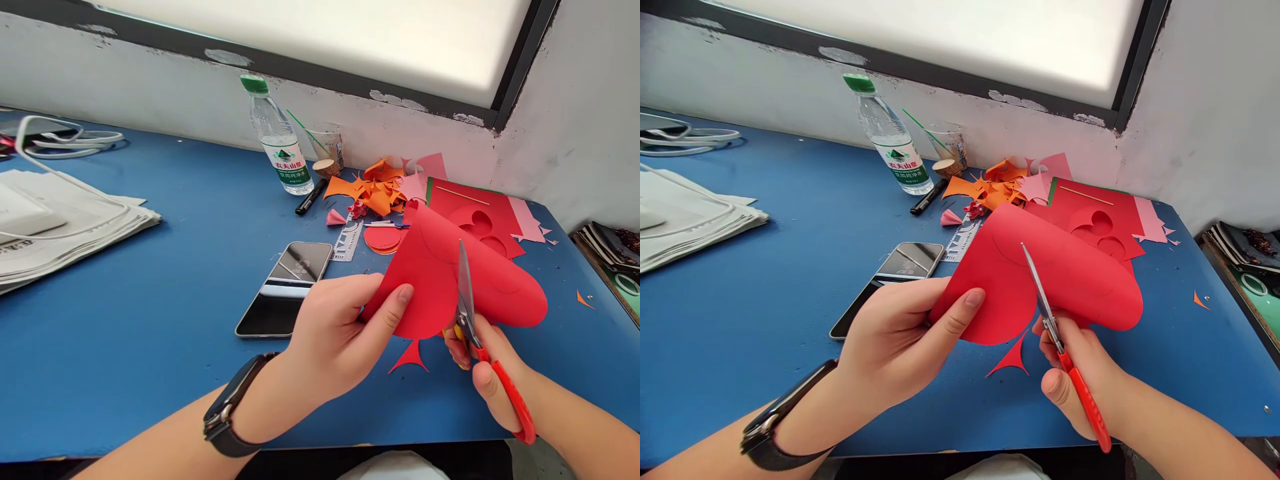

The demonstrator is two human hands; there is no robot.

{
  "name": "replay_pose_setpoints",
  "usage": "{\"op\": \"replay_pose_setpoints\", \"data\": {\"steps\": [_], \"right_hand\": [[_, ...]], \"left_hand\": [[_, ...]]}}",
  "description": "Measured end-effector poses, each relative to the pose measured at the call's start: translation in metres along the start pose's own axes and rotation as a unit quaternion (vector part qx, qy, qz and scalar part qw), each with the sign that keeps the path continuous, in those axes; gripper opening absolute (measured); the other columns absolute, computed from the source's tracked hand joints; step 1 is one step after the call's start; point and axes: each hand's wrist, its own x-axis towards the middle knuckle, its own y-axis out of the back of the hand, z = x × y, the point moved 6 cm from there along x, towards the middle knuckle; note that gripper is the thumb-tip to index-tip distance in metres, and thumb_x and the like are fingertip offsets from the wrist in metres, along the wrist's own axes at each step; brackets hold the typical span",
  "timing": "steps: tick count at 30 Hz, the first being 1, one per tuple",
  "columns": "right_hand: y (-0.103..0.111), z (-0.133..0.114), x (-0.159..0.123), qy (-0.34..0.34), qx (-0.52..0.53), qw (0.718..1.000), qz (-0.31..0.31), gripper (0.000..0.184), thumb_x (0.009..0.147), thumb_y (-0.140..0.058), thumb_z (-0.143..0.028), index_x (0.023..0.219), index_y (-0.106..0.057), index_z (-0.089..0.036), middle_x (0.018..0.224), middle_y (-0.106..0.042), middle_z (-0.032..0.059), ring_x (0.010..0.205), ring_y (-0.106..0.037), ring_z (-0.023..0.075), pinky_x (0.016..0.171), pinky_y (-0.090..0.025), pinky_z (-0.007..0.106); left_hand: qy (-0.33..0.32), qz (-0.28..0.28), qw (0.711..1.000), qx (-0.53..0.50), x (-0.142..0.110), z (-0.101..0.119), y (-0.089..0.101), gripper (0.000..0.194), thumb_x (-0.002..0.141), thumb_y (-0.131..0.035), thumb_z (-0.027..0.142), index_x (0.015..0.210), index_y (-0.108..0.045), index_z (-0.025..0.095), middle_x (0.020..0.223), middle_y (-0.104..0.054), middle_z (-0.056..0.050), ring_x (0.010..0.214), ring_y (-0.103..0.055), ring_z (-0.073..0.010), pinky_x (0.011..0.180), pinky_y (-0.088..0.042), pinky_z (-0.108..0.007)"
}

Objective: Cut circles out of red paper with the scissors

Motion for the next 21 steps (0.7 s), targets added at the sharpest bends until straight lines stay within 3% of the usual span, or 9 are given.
{"op": "replay_pose_setpoints", "data": {"steps": [5,10,15,21], "right_hand": [[-0.0011,-0.0015,-0.0001,0.001,-0.016,1.000,0.010,0.081,0.092,-0.041,-0.102,0.131,-0.068,-0.037,0.087,-0.048,0.0042,0.070,-0.044,0.0236,0.059,-0.032,0.051],[0.0013,0.0001,0.0013,-0.013,0.001,1.000,-0.012,0.084,0.085,-0.049,-0.105,0.124,-0.071,-0.035,0.088,-0.049,0.0020,0.068,-0.044,0.0214,0.057,-0.032,0.048],[0.0026,0.0012,0.0008,-0.030,0.003,0.999,-0.013,0.090,0.079,-0.041,-0.112,0.123,-0.069,-0.038,0.089,-0.047,0.0010,0.071,-0.044,0.0233,0.062,-0.029,0.053],[0.0024,0.0037,0.0024,-0.062,0.015,0.998,-0.024,0.090,0.073,-0.059,-0.112,0.119,-0.069,-0.036,0.088,-0.046,-0.0034,0.072,-0.040,0.0198,0.063,-0.034,0.042]], "left_hand": [[-0.001,0.005,1.000,0.001,-0.0011,-0.0002,0.0022,0.041,0.103,-0.059,0.010,0.068,-0.041,0.021,0.059,-0.036,0.009,0.053,-0.030,-0.0092,0.049,-0.028,-0.024],[0.006,0.009,1.000,0.001,0.0009,-0.0006,0.0010,0.042,0.103,-0.059,0.011,0.068,-0.039,0.022,0.060,-0.033,0.008,0.054,-0.028,-0.0094,0.049,-0.026,-0.024],[0.008,0.007,1.000,-0.001,0.0020,-0.0006,-0.0012,0.041,0.102,-0.059,0.011,0.068,-0.039,0.021,0.061,-0.033,0.008,0.054,-0.028,-0.0094,0.049,-0.026,-0.024],[0.011,0.007,1.000,-0.002,0.0005,-0.0004,0.0021,0.041,0.101,-0.058,0.010,0.067,-0.038,0.022,0.059,-0.033,0.008,0.053,-0.029,-0.0098,0.049,-0.026,-0.025]]}}
